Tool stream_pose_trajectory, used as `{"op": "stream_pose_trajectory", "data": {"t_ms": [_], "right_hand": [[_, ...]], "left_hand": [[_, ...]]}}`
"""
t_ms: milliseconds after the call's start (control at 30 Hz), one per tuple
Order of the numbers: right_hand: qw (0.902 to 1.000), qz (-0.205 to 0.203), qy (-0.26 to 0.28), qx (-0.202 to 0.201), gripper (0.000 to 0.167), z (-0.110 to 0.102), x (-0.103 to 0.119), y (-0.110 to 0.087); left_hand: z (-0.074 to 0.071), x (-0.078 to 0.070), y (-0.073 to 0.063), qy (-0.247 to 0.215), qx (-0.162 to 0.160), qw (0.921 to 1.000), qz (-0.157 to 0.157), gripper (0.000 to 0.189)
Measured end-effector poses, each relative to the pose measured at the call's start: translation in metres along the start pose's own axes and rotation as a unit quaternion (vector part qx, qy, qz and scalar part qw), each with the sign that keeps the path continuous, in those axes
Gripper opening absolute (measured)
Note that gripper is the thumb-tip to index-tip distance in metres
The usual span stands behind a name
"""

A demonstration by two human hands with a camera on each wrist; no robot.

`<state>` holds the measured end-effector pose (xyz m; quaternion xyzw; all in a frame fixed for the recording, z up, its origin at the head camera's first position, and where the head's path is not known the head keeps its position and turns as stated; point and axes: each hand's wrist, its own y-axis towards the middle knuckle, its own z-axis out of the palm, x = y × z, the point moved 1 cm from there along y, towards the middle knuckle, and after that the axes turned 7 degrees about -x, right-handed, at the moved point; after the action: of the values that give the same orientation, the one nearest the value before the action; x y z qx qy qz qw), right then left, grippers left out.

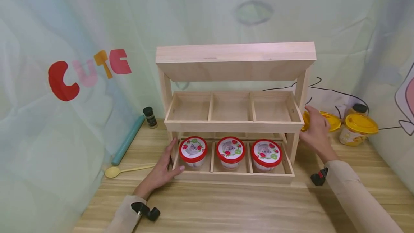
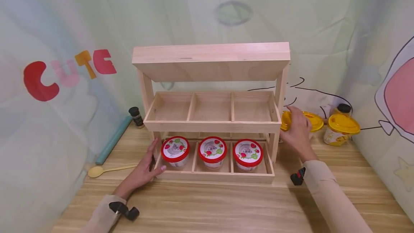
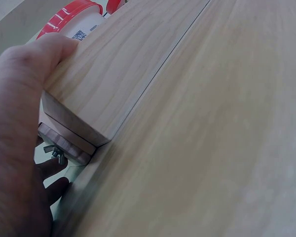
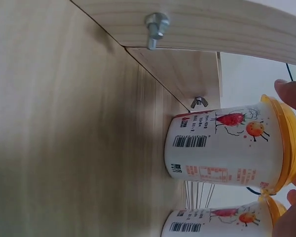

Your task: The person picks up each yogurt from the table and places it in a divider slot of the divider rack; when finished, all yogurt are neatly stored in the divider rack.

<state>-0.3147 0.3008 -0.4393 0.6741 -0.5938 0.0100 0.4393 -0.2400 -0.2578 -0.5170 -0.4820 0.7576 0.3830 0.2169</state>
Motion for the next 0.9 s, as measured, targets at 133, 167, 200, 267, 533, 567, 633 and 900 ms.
{"op": "stream_pose_trajectory", "data": {"t_ms": [133,167,200,267,533,567,633,900], "right_hand": [[0.9999,0.004,-0.015,-0.001,0.090,0.004,0.000,0.005],[0.9997,0.009,-0.021,0.002,0.090,0.004,0.001,0.006],[0.9995,0.014,-0.026,0.007,0.089,0.005,0.001,0.006],[0.9990,0.021,-0.036,0.017,0.085,0.006,0.001,0.008],[0.9943,0.015,-0.089,0.057,0.073,0.010,0.000,0.004],[0.9938,0.014,-0.094,0.058,0.073,0.011,0.000,0.003],[0.9932,0.017,-0.099,0.058,0.072,0.012,-0.001,0.003],[0.9964,0.019,-0.076,0.030,0.065,0.013,-0.001,0.004]], "left_hand": [[0.000,0.000,0.000,0.001,0.000,1.0000,-0.001,0.109],[0.000,-0.001,0.000,0.000,0.000,1.0000,-0.001,0.109],[0.000,-0.001,0.000,0.000,-0.001,1.0000,-0.001,0.109],[0.000,-0.001,0.000,-0.001,-0.002,1.0000,-0.001,0.109],[0.001,-0.002,-0.001,-0.002,-0.004,1.0000,0.006,0.107],[0.001,-0.002,-0.001,-0.002,-0.002,1.0000,0.004,0.108],[0.001,-0.002,-0.001,-0.004,-0.002,1.0000,0.001,0.108],[0.000,-0.002,-0.001,-0.004,-0.004,1.0000,-0.002,0.108]]}}
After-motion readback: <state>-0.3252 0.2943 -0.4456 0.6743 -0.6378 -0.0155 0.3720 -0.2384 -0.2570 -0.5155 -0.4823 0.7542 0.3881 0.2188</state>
